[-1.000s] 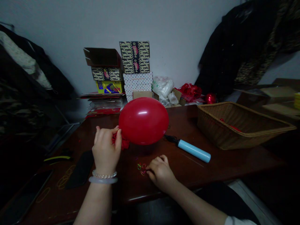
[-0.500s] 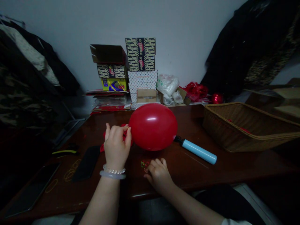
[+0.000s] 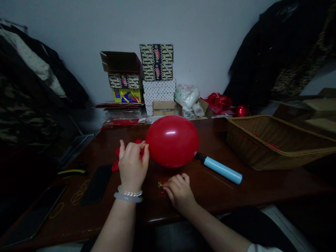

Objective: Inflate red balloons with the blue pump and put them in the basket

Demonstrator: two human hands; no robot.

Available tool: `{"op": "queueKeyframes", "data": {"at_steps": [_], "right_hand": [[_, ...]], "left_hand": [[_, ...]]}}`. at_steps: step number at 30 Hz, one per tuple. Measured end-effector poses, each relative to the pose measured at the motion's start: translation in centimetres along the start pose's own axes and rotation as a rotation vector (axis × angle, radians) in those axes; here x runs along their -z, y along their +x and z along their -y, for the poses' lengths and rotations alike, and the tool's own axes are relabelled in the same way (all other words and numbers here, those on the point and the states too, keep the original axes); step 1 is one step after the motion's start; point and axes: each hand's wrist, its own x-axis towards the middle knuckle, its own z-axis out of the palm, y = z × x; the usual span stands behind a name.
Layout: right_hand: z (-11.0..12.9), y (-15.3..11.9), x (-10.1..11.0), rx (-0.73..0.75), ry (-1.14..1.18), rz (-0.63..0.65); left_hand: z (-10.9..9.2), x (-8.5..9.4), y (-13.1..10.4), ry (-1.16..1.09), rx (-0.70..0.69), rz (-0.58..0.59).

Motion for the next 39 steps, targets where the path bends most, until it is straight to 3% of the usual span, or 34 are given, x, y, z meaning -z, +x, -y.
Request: {"op": "queueKeyframes", "data": {"at_steps": [4,8,13,17,23,30,39], "right_hand": [[1.5,1.6,3.4,0.182,0.09,-0.303],[3.0,4.9,8.8,0.192,0.066,-0.458],[3.4,8.1,15.2,0.078,-0.028,-0.397],[2.8,8.5,17.8,0.084,-0.095,-0.312],[2.7,8.2,18.3,0.171,-0.064,-0.22],[1.9,8.0,16.8,0.047,-0.034,-0.101],[1.6,7.9,15.8,0.077,-0.05,0.005]], "left_hand": [[-0.9,-0.4,-0.3,-0.011,-0.018,0.045],[-2.2,-0.7,-0.5,-0.068,-0.075,0.091],[-3.3,0.0,0.0,-0.133,-0.166,0.118],[-4.0,1.0,0.6,-0.206,-0.315,0.158],[-5.3,1.9,0.8,-0.298,-0.47,0.177],[-5.5,1.9,0.6,-0.297,-0.415,0.067],[-5.4,1.7,0.9,-0.342,-0.426,0.218]]}}
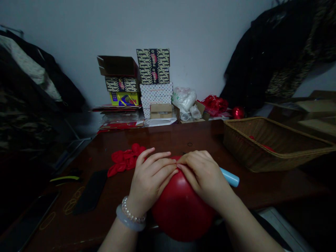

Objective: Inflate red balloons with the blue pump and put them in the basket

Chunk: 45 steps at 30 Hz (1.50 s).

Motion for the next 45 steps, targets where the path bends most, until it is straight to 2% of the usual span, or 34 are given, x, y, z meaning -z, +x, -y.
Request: {"op": "queueKeyframes", "data": {"at_steps": [3,7,12,15,22,30,32,35,37,41,45], "right_hand": [[0.1,-0.1,0.0,-0.021,0.056,-0.03],[0.4,-0.3,0.3,-0.021,0.259,-0.096],[0.4,-0.6,0.8,-0.137,0.44,-0.075],[0.1,-0.6,1.1,-0.159,0.407,-0.062],[0.0,-0.6,1.2,-0.159,0.091,0.036],[-0.4,-0.5,1.3,-0.256,0.058,0.105],[-0.4,-0.5,1.7,-0.235,0.118,0.125],[-0.1,-0.4,2.1,-0.12,0.359,0.228],[0.1,-0.4,2.2,-0.11,0.474,0.26],[0.1,-0.3,1.7,-0.166,0.528,0.235],[-0.6,-0.3,1.4,-0.175,0.699,0.205]], "left_hand": [[0.0,-0.4,-0.1,-0.022,0.008,-0.005],[0.1,-1.0,-0.2,-0.054,0.041,0.011],[0.1,-1.3,-0.2,-0.074,0.055,0.022],[0.0,-1.2,-0.1,-0.062,0.058,0.006],[0.2,-1.1,-0.1,-0.033,0.048,-0.003],[-0.4,-1.6,0.1,-0.064,-0.021,-0.036],[-0.4,-1.5,0.1,-0.061,-0.014,-0.039],[-0.3,-1.4,0.1,-0.063,-0.002,-0.023],[-0.2,-1.3,0.1,-0.069,-0.006,-0.013],[-0.1,-1.4,0.0,-0.064,-0.009,-0.004],[0.2,-1.5,-0.1,-0.04,-0.007,0.019]]}}
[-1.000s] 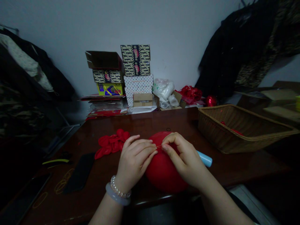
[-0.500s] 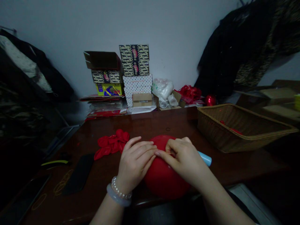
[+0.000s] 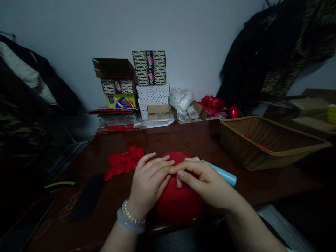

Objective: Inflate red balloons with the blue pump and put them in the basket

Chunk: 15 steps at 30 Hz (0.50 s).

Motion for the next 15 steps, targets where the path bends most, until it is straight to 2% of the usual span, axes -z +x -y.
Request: {"op": "queueKeyframes", "data": {"at_steps": [4,11,15], "right_hand": [[-0.6,-0.1,0.3,0.012,0.143,-0.149],[-0.3,-0.3,-1.1,0.284,-0.288,-0.448],[-0.5,0.0,-2.1,0.326,-0.396,-0.471]], "left_hand": [[0.2,-0.2,-0.3,0.015,0.034,0.003],[-0.4,-0.7,-0.3,-0.051,0.0,0.076],[-0.7,-0.4,-0.1,-0.031,0.045,0.119]]}}
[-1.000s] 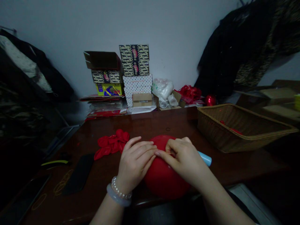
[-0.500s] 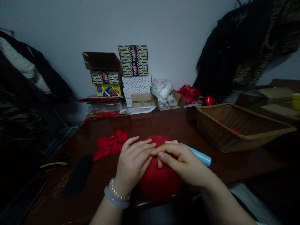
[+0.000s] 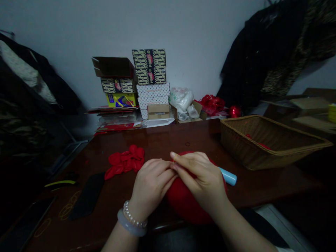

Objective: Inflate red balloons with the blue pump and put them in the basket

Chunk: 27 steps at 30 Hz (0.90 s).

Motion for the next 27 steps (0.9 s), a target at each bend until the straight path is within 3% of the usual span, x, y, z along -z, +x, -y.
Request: {"op": "queueKeyframes", "data": {"at_steps": [6,12,18,27], "right_hand": [[-0.4,-0.1,-0.2,-0.045,-0.023,0.133],[-0.7,-0.1,0.0,-0.132,0.043,0.349],[-0.7,0.1,0.5,-0.126,0.072,0.341],[-1.1,-0.1,-0.7,-0.043,-0.078,0.403]], "left_hand": [[0.2,0.3,-0.5,-0.003,0.07,0.037],[0.6,1.3,-0.5,-0.201,0.219,0.183],[0.8,2.6,-0.2,-0.387,0.21,0.248],[0.7,2.5,-0.5,-0.14,0.302,0.206]]}}
